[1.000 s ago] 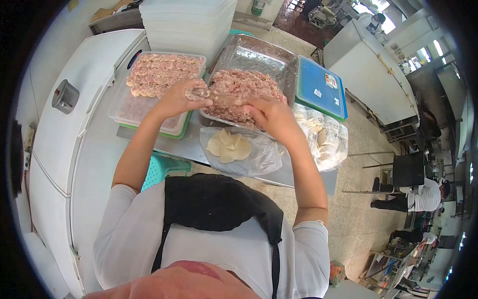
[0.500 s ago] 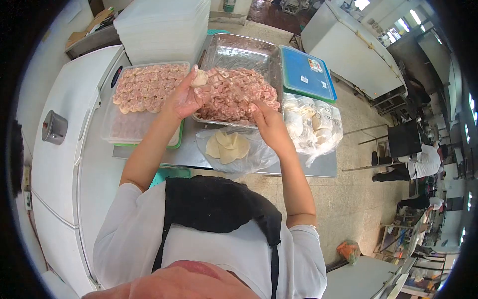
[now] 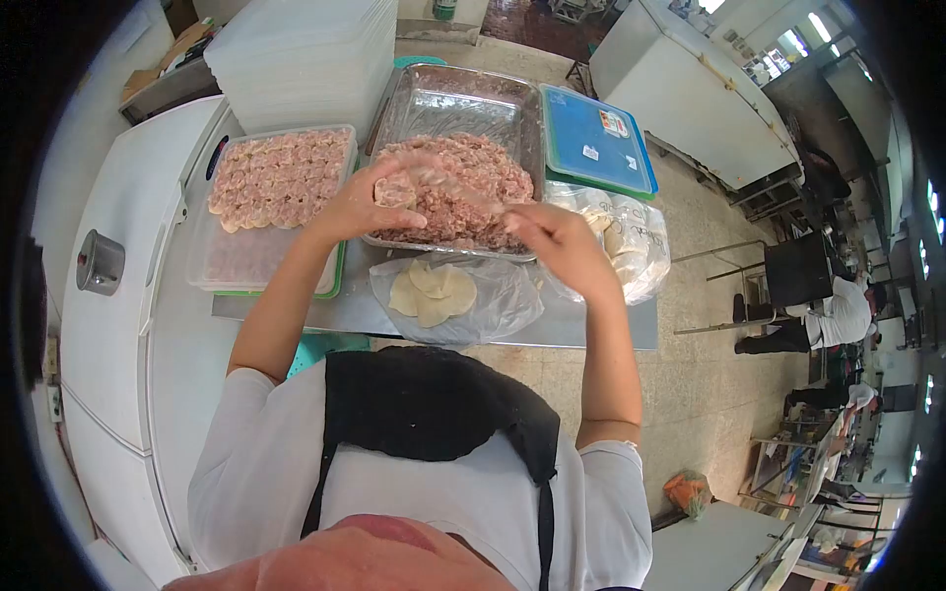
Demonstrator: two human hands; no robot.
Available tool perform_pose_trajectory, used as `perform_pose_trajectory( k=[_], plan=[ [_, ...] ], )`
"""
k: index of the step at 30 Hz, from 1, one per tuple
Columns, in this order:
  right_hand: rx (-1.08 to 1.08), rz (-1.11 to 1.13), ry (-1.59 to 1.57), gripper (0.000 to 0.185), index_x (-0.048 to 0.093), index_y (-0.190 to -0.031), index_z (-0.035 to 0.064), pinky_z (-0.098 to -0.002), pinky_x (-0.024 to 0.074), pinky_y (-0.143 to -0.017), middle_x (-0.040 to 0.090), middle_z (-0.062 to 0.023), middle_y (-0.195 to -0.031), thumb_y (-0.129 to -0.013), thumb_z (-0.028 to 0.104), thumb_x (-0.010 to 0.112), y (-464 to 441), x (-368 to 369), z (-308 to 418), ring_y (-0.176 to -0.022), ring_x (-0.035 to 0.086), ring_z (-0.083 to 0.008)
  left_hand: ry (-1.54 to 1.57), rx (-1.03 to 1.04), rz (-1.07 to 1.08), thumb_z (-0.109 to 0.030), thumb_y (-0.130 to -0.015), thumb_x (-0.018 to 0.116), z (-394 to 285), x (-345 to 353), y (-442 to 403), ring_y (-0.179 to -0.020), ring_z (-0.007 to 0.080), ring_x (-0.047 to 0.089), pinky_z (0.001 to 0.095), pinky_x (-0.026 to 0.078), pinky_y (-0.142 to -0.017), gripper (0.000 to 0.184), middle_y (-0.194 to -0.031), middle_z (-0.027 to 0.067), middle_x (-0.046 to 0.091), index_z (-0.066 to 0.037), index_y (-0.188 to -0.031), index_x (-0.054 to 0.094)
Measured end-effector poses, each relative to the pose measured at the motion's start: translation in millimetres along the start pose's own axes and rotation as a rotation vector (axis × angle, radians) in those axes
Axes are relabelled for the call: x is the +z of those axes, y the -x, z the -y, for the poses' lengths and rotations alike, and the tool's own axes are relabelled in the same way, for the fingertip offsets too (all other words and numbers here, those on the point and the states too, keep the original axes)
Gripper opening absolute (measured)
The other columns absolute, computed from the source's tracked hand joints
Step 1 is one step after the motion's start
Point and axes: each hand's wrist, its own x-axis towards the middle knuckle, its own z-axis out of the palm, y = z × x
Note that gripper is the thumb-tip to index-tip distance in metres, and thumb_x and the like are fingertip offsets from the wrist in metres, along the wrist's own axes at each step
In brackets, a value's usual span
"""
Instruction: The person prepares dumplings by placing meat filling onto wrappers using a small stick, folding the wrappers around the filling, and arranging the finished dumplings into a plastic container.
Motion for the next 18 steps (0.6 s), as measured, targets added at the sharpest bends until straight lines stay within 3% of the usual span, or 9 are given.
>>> perform_pose_trajectory(
  k=[1, 2, 4, 5, 8, 11, 14, 16, 18],
  plan=[
    [-0.098, 0.093, 0.014, 0.028, 0.067, -0.105, 0.0019, -0.0335, 0.0493, -0.079, 0.067, -0.0178, -0.101, -0.092, 0.026, 0.059, -1, 4, 10, -0.089, 0.066, -0.0282, 0.139, -0.18, 0.156, -0.031, -0.069, 0.083, -5, -3, 2, -0.11, 0.0227, 0.057, 0.0376, 0.041, -0.098, 0.071, -0.118, 0.0098, 0.063, -0.004, -0.128, 0.054],
    [-0.1, 0.098, 0.016, 0.028, 0.067, -0.105, 0.0019, -0.0335, 0.0493, -0.079, 0.067, -0.0178, -0.101, -0.092, 0.026, 0.059, -4, 13, 9, -0.089, 0.066, -0.0282, 0.14, -0.181, 0.151, -0.031, -0.069, 0.083, -9, -5, 4, -0.11, 0.0227, 0.057, 0.0376, 0.041, -0.098, 0.071, -0.118, 0.0098, 0.063, -0.004, -0.128, 0.054],
    [-0.192, 0.199, 0.094, 0.025, 0.068, -0.101, 0.0037, -0.035, 0.0505, -0.073, 0.067, -0.015, -0.093, -0.091, 0.025, 0.061, -10, 29, 2, -0.083, 0.065, -0.0299, -0.158, 0.013, 0.17, -0.037, -0.071, 0.08, -12, -9, 9, -0.101, 0.03, 0.061, 0.0357, 0.046, -0.091, 0.058, -0.109, 0.0194, 0.063, -0.001, -0.113, 0.063],
    [-0.194, 0.205, 0.096, 0.025, 0.068, -0.101, 0.0037, -0.035, 0.0505, -0.073, 0.067, -0.015, -0.093, -0.091, 0.025, 0.061, -12, 25, 3, -0.083, 0.065, -0.0299, -0.157, 0.01, 0.164, -0.037, -0.071, 0.08, -5, -9, 11, -0.101, 0.03, 0.061, 0.0357, 0.046, -0.091, 0.058, -0.109, 0.0194, 0.063, -0.001, -0.113, 0.063],
    [-0.204, -0.052, 0.559, 0.023, 0.067, -0.101, 0.0079, -0.0386, 0.0484, -0.064, 0.061, -0.0114, -0.081, -0.086, 0.025, 0.065, -13, 13, 34, -0.075, 0.061, -0.0334, -0.121, -0.178, 0.203, -0.04, -0.07, 0.081, 22, -14, 17, -0.105, 0.0236, 0.06, 0.0341, 0.045, -0.092, 0.059, -0.111, 0.0135, 0.064, -0.002, -0.11, 0.063],
    [-0.308, -0.097, 0.563, 0.023, 0.068, -0.101, 0.0084, -0.0376, 0.0476, -0.062, 0.062, -0.0107, -0.082, -0.087, 0.026, 0.065, -4, 37, 50, -0.073, 0.062, -0.032, -0.218, -0.268, 0.082, -0.046, -0.068, 0.081, 20, -24, 24, -0.103, 0.0262, 0.06, 0.034, 0.045, -0.09, 0.069, -0.113, 0.0154, 0.063, -0.001, -0.116, 0.059],
    [-0.242, -0.047, 0.561, 0.023, 0.068, -0.103, 0.0074, -0.0356, 0.0482, -0.062, 0.063, -0.011, -0.082, -0.087, 0.024, 0.065, -11, 31, 57, -0.071, 0.062, -0.0305, -0.11, -0.308, 0.209, -0.047, -0.066, 0.081, 6, -37, 32, -0.104, 0.0283, 0.06, 0.0357, 0.045, -0.091, 0.076, -0.116, 0.0168, 0.061, -0.001, -0.122, 0.056],
    [-0.194, -0.022, 0.471, 0.026, 0.066, -0.105, 0.0046, -0.0398, 0.0483, -0.062, 0.064, -0.0131, -0.081, -0.089, 0.025, 0.061, -13, 22, 59, -0.071, 0.062, -0.0316, -0.189, -0.224, -0.041, -0.047, -0.065, 0.082, 8, -39, 49, -0.104, 0.0274, 0.06, 0.0363, 0.045, -0.091, 0.077, -0.116, 0.0159, 0.062, -0.001, -0.122, 0.057],
    [-0.209, -0.028, 0.345, 0.026, 0.066, -0.105, 0.0043, -0.0403, 0.0486, -0.065, 0.064, -0.0147, -0.083, -0.09, 0.025, 0.061, -12, 28, 69, -0.074, 0.062, -0.0328, -0.183, -0.222, -0.04, -0.046, -0.066, 0.082, -9, -49, 56, -0.106, 0.0274, 0.06, 0.037, 0.044, -0.093, 0.075, -0.116, 0.0156, 0.062, -0.001, -0.12, 0.058]
  ],
)
